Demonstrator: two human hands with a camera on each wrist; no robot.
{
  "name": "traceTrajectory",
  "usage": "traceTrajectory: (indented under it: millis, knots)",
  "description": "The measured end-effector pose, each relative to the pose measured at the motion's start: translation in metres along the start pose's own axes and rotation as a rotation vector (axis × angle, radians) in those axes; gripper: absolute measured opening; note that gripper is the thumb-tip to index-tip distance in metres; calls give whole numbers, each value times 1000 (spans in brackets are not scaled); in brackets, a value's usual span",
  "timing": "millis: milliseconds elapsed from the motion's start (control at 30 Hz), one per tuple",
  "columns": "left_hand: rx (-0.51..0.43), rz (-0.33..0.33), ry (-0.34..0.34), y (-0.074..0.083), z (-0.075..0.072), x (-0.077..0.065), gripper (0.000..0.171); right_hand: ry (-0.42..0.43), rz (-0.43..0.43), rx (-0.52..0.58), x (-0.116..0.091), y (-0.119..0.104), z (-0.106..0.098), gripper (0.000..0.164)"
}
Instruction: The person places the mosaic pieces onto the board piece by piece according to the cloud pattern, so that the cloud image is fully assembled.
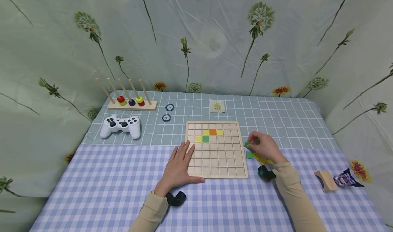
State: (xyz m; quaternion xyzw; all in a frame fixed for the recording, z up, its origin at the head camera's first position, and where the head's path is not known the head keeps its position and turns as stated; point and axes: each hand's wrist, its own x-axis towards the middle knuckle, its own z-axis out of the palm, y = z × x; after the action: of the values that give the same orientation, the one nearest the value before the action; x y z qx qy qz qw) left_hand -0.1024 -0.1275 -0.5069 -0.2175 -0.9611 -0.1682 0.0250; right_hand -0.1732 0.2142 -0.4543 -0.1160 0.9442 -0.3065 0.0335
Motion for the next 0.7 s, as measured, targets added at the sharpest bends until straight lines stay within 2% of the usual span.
traceTrajectory:
  millis: [133, 267, 433, 700]
  knots:
    - [5, -4, -3, 0, 0, 0, 122, 17, 13, 17, -1, -4, -1, 15]
    - [5, -4, 3, 0, 0, 0, 122, 48, -27, 90, 3, -13, 3, 15]
    - [-1, 1, 7, 0, 0, 0, 122, 49, -93, 188, 13, -32, 18, 16]
    - [3, -5, -10, 0, -1, 0, 123, 22, -115, 248, 34, -59, 45, 14]
